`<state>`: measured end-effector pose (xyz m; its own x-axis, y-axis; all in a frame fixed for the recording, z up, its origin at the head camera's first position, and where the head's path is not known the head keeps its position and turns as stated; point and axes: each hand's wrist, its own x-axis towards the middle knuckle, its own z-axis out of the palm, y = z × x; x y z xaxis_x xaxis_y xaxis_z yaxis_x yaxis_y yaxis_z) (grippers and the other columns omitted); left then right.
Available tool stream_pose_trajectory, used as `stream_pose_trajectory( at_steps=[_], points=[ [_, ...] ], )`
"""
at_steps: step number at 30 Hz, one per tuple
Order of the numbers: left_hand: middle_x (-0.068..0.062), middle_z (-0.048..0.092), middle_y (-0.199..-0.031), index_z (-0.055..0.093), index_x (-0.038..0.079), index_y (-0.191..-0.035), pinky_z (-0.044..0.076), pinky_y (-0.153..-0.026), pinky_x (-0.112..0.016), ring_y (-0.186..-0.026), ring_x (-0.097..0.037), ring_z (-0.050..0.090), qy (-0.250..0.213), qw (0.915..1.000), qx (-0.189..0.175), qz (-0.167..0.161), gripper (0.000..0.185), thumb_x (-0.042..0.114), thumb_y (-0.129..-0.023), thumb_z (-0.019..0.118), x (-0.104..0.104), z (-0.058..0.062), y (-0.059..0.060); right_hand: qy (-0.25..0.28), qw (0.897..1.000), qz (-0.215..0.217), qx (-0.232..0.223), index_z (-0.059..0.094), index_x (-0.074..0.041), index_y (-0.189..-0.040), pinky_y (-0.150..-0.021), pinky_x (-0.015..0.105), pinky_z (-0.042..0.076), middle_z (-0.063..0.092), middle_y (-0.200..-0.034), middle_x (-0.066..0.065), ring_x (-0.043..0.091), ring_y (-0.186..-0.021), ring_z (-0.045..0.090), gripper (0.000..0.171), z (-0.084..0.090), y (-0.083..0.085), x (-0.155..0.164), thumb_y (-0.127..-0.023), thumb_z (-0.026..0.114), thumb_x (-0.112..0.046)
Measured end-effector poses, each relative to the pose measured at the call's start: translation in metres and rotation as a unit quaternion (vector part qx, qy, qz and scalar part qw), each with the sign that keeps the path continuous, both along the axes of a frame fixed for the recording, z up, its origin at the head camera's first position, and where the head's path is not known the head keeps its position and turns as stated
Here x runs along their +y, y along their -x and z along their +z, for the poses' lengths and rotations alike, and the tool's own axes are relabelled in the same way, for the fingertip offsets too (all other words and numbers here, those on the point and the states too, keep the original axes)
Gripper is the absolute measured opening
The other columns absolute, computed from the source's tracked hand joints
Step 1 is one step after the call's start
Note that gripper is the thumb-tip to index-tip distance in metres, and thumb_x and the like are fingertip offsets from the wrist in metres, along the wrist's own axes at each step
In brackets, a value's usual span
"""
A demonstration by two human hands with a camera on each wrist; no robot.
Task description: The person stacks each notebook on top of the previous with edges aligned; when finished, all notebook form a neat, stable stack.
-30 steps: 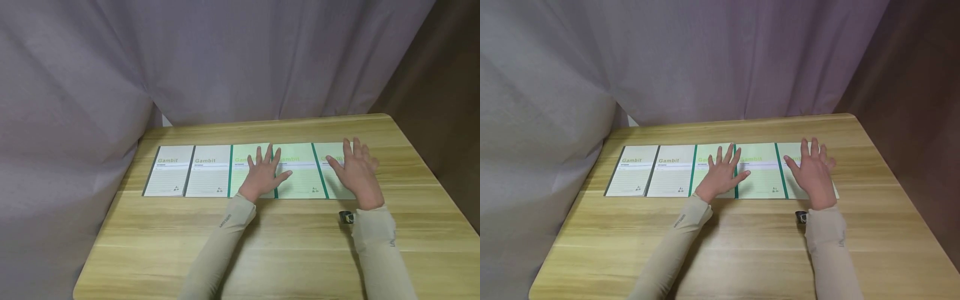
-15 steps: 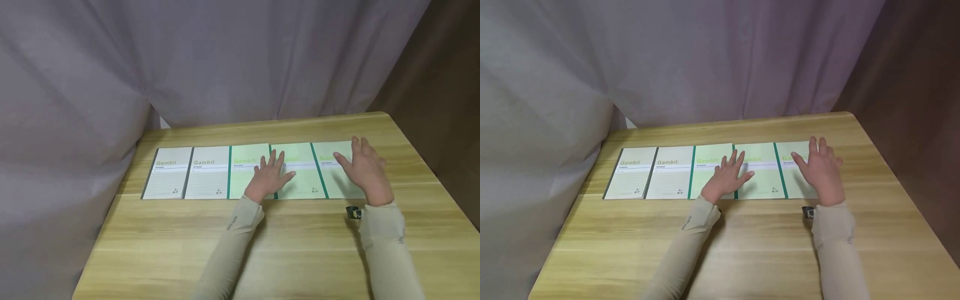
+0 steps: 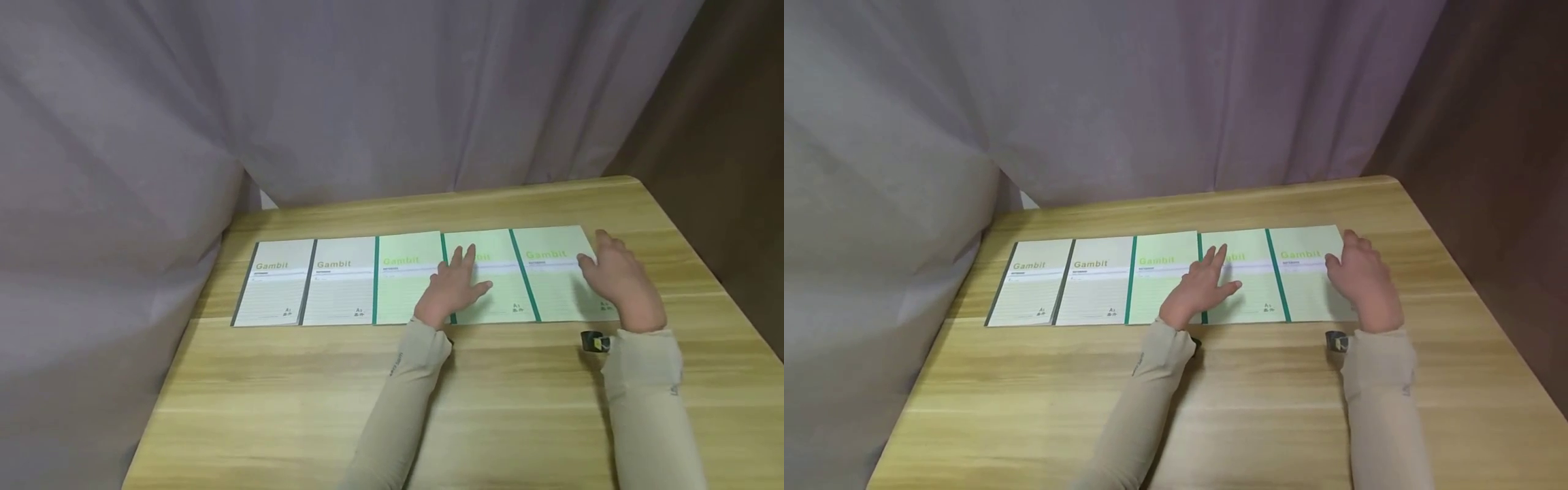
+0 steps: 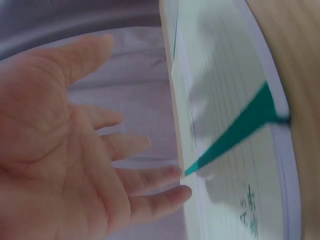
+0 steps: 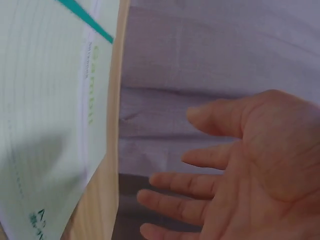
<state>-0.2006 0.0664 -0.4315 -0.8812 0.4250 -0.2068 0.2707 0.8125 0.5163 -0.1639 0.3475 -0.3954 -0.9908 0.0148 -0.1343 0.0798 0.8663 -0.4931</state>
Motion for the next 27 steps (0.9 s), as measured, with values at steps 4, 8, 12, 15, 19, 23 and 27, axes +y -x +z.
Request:
stream_pose_trajectory(
  at_steps=[4, 8, 12, 15, 19, 23, 27],
  points=[
    [-0.008, 0.02, -0.167, 0.016, 0.014, -0.163, 0.027, -0.119, -0.048, -0.149, -0.035, 0.026, -0.035, 0.9993, -0.007, -0.013, 0.075, 0.044, -0.104, 0.051, 0.004, 0.001, 0.0, -0.007, 1.0, 0.004, 0.009, 0.014, 0.025, -0.146, -0.106, 0.072, 0.025, 0.024, -0.142, 0.052, 0.066, -0.13, 0.025, 0.069, -0.006, 0.001, 0.006, -0.105, 0.035, -0.026],
    [-0.008, 0.027, -0.164, 0.021, 0.006, -0.161, 0.023, -0.12, -0.032, -0.15, -0.022, 0.026, -0.085, 0.9955, -0.004, -0.042, 0.069, 0.037, -0.106, 0.05, 0.009, -0.001, -0.002, 0.0, 1.0, 0.006, -0.001, 0.02, 0.024, -0.145, -0.105, 0.072, 0.026, 0.027, -0.142, 0.05, 0.066, -0.129, 0.027, 0.065, -0.01, -0.001, 0.014, -0.105, 0.037, -0.024],
    [-0.008, 0.032, -0.163, 0.023, 0.005, -0.16, 0.025, -0.118, -0.028, -0.148, -0.019, 0.029, -0.086, 0.9953, 0.013, -0.042, 0.067, 0.033, -0.106, 0.051, 0.017, -0.004, -0.003, 0.015, 1.0, -0.003, -0.021, 0.018, 0.022, -0.147, -0.105, 0.073, 0.025, 0.024, -0.146, 0.048, 0.065, -0.131, 0.024, 0.068, -0.013, -0.003, 0.021, -0.107, 0.035, -0.03],
    [-0.007, 0.034, -0.161, 0.024, 0.006, -0.16, 0.028, -0.117, -0.03, -0.147, -0.02, 0.033, -0.054, 0.9977, 0.024, -0.032, 0.067, 0.033, -0.105, 0.051, 0.024, -0.006, -0.004, 0.024, 0.999, -0.011, -0.032, 0.017, 0.021, -0.148, -0.105, 0.073, 0.026, 0.026, -0.145, 0.047, 0.064, -0.131, 0.025, 0.071, -0.016, -0.001, 0.022, -0.107, 0.035, -0.034],
    [-0.004, 0.035, -0.161, 0.024, 0.008, -0.16, 0.033, -0.116, -0.032, -0.145, -0.024, 0.035, -0.025, 0.9985, 0.028, -0.041, 0.067, 0.034, -0.105, 0.051, 0.034, -0.009, -0.006, 0.025, 0.998, -0.01, -0.054, 0.013, 0.023, -0.148, -0.103, 0.073, 0.029, 0.031, -0.14, 0.049, 0.064, -0.129, 0.03, 0.075, -0.019, 0.0, 0.028, -0.107, 0.04, -0.034],
    [-0.003, 0.039, -0.159, 0.025, 0.009, -0.16, 0.04, -0.111, -0.034, -0.142, -0.027, 0.041, -0.015, 0.9978, 0.035, -0.054, 0.066, 0.035, -0.104, 0.05, 0.044, -0.013, -0.01, 0.02, 0.997, 0.002, -0.076, 0.012, 0.026, -0.145, -0.103, 0.073, 0.029, 0.031, -0.139, 0.05, 0.065, -0.128, 0.03, 0.077, -0.023, 0.001, 0.035, -0.106, 0.045, -0.031],
    [-0.004, 0.045, -0.154, 0.029, 0.009, -0.159, 0.043, -0.107, -0.035, -0.136, -0.027, 0.046, -0.003, 0.9975, 0.049, -0.052, 0.065, 0.034, -0.103, 0.051, 0.048, -0.018, -0.013, 0.022, 0.996, 0.009, -0.09, 0.013, 0.024, -0.147, -0.105, 0.072, 0.028, 0.031, -0.141, 0.048, 0.065, -0.13, 0.028, 0.078, -0.027, 0.005, 0.036, -0.104, 0.048, -0.031]
  ],
)
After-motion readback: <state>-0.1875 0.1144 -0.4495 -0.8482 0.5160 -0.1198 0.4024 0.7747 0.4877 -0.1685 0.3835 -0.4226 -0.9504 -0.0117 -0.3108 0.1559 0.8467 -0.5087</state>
